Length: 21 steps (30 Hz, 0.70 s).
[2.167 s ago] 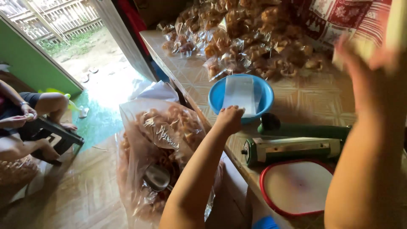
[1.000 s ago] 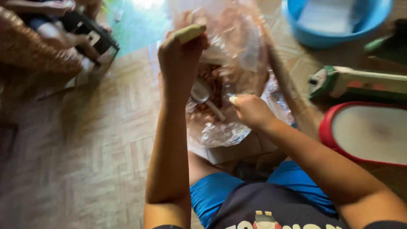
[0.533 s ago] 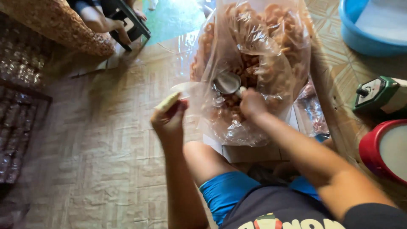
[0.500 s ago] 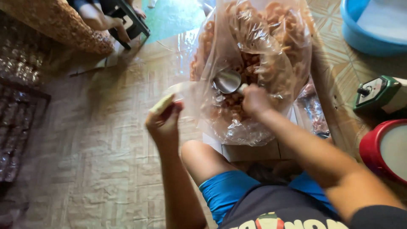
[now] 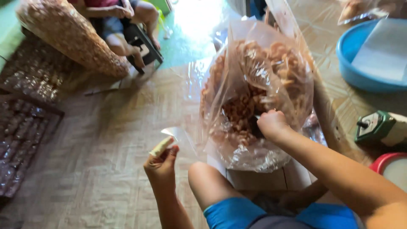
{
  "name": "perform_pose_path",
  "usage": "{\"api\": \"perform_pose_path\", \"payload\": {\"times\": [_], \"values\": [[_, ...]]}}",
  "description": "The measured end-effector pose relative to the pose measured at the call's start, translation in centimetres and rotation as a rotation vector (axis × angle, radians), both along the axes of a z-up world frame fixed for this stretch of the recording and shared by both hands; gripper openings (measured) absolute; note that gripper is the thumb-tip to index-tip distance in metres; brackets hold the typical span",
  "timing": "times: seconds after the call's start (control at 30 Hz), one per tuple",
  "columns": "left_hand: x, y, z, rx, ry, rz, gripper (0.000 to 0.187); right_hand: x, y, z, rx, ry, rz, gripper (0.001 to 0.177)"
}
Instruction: The person is manually packaging snacks by scooping them into small plastic bags and sealing the bags using a heat sealer.
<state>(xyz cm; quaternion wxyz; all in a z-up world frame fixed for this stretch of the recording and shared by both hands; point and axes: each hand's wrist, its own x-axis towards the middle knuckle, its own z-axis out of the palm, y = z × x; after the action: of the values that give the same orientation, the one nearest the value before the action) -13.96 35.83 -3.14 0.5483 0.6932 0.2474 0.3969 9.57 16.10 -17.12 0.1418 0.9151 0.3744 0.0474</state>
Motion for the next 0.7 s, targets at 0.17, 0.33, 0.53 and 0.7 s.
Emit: {"api": "perform_pose_path", "payload": {"times": [0.17, 0.33, 0.53, 0.7], "values": [[0.9, -0.6, -0.9, -0.028, 0.039, -0.102, 0.029, 0.7, 0.7, -1.3, -0.016, 0.065, 0.026, 0.014], [2.1, -2.4, -0.5, -0.117, 0.013, -0.209, 0.03, 0.9, -0.8, -4.2, 0.243, -0.155, 0.14, 0.012], [3.5, -4.2, -0.6, -0.163, -0.083, -0.412, 0.033, 0.8, -1.3, -5.0, 0.234, 0.182, -0.02, 0.021], [4.4, -5.5, -0.7, -0.202, -0.169, -0.549, 0.02, -1.2, -2.4, 1.1, 0.23, 0.41, -0.133, 0.019]]}}
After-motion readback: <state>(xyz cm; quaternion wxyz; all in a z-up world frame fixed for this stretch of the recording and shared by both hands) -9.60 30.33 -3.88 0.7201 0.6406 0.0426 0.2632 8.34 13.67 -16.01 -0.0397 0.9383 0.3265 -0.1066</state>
